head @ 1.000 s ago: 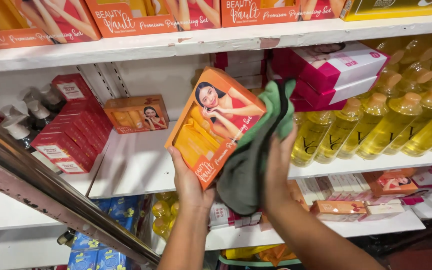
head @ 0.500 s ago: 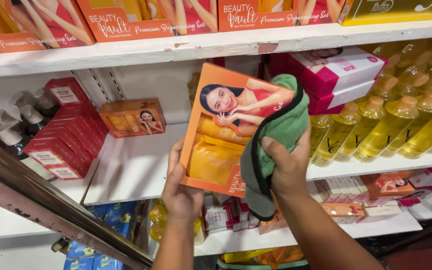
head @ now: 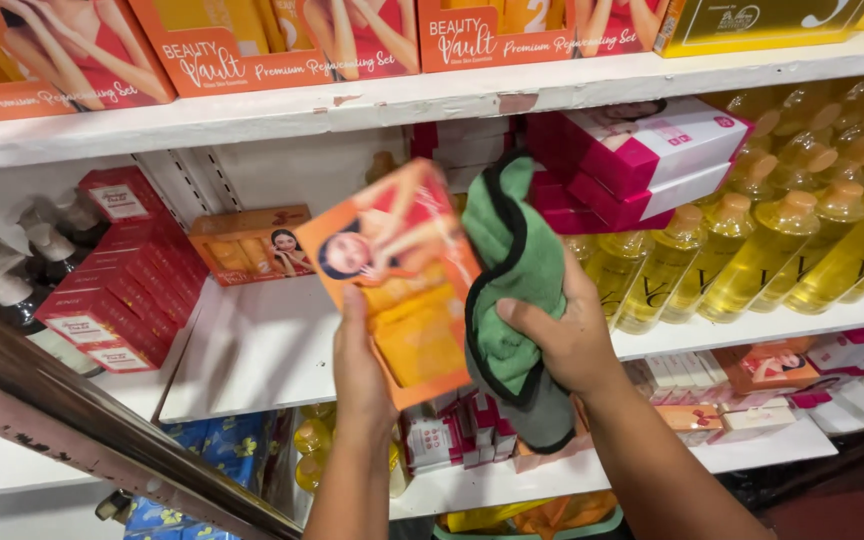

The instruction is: Cleaning and organizing various beauty product sets on a retail shelf using a cloth.

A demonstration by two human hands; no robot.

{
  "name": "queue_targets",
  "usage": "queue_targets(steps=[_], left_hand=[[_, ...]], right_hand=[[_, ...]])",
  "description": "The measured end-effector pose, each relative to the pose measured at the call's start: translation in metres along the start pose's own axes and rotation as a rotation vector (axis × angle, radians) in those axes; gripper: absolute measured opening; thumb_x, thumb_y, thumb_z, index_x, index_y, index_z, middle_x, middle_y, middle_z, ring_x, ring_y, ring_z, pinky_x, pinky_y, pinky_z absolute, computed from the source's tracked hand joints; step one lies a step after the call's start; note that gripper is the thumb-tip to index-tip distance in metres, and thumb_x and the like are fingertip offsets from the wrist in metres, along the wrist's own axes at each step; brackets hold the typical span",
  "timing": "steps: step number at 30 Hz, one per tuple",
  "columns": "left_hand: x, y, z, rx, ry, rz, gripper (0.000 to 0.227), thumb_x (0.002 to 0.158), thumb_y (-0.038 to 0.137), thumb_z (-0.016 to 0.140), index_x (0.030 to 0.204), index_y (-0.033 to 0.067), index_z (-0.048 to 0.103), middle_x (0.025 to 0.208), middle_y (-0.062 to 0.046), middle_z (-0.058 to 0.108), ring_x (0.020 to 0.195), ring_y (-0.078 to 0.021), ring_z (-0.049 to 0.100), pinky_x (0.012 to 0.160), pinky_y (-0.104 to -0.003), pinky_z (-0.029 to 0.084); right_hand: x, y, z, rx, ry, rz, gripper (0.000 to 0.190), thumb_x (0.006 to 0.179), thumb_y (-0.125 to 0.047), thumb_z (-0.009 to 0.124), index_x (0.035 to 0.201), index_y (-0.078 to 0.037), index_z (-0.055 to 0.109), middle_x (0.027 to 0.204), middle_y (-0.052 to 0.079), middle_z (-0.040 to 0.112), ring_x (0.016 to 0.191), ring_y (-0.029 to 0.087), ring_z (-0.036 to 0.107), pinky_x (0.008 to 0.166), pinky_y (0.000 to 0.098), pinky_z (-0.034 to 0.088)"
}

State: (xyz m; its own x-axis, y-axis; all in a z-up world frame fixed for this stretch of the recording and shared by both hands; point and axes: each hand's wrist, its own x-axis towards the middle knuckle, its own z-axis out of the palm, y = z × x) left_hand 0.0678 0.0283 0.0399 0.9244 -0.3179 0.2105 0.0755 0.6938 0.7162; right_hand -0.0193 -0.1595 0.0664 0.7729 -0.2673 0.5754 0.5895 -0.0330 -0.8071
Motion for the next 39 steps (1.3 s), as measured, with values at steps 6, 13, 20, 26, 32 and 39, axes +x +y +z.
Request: queue_targets(steps=[6,13,20,26,32,39], left_hand=[[0.002,0.01,0.023,-0.301,0.094,0.166,0.062,0.102,0.052,0.042,0.144,0.0068,0.05,0.14,-0.013,0.062,0.124,-0.0293,0.063,0.106,-0.045,0.051],[-0.001,-0.01,-0.006,-0.493,0.048,-0.012,0.063,0.103,0.059,0.041,0.144,0.0118,0.051,0.136,-0.014,0.059,0.117,-0.0312,0.062,0.102,-0.047,0.05],[-0.003,0.041,-0.02,-0.191,0.139,0.12,0.062,0.102,0.051,0.041,0.146,0.0083,0.046,0.142,-0.014,0.06,0.122,-0.0286,0.065,0.103,-0.045,0.053],[0.001,0.067,-0.055,0.219,0.149,0.43,0.051,0.107,0.038,0.053,0.142,0.0023,0.046,0.139,-0.014,0.06,0.124,-0.0214,0.063,0.107,-0.039,0.051],[0.001,0.085,-0.065,0.842,0.367,0.526,0.046,0.101,0.03,0.071,0.131,0.0026,0.049,0.125,-0.012,0.064,0.112,-0.0186,0.061,0.099,-0.034,0.049],[0.007,0.098,-0.075,1.433,0.42,0.479,0.055,0.08,0.029,0.085,0.12,0.0049,0.056,0.112,-0.019,0.069,0.104,-0.0387,0.065,0.087,-0.048,0.05]], right_hand=[[-0.035,0.016,0.05,-0.768,0.127,-0.544,0.076,0.08,-0.023,0.078,0.147,-0.011,0.045,0.146,0.019,0.041,0.134,0.038,0.046,0.115,0.0482,0.04],[-0.023,0.038,0.047,-0.951,0.065,-0.95,0.057,0.087,-0.044,0.077,0.133,-0.018,0.057,0.145,0.018,0.043,0.131,0.044,0.043,0.111,0.0548,0.039],[0.021,0.02,0.027,-0.839,0.264,-0.75,0.046,0.093,-0.018,0.074,0.136,-0.009,0.061,0.137,0.018,0.053,0.125,0.035,0.055,0.109,0.0467,0.047],[0.025,0.02,0.047,-0.919,0.062,-0.586,0.069,0.07,-0.006,0.076,0.135,-0.002,0.054,0.136,0.022,0.05,0.127,0.041,0.049,0.109,0.0512,0.042],[0.035,0.043,0.053,-1.13,-0.254,-0.329,0.073,0.065,-0.022,0.091,0.127,-0.009,0.054,0.143,0.019,0.044,0.135,0.043,0.041,0.11,0.0507,0.036],[0.051,0.007,0.076,-1.196,-0.32,-0.438,0.089,0.067,-0.035,0.091,0.138,-0.001,0.049,0.14,0.026,0.043,0.132,0.045,0.038,0.103,0.0565,0.028]])
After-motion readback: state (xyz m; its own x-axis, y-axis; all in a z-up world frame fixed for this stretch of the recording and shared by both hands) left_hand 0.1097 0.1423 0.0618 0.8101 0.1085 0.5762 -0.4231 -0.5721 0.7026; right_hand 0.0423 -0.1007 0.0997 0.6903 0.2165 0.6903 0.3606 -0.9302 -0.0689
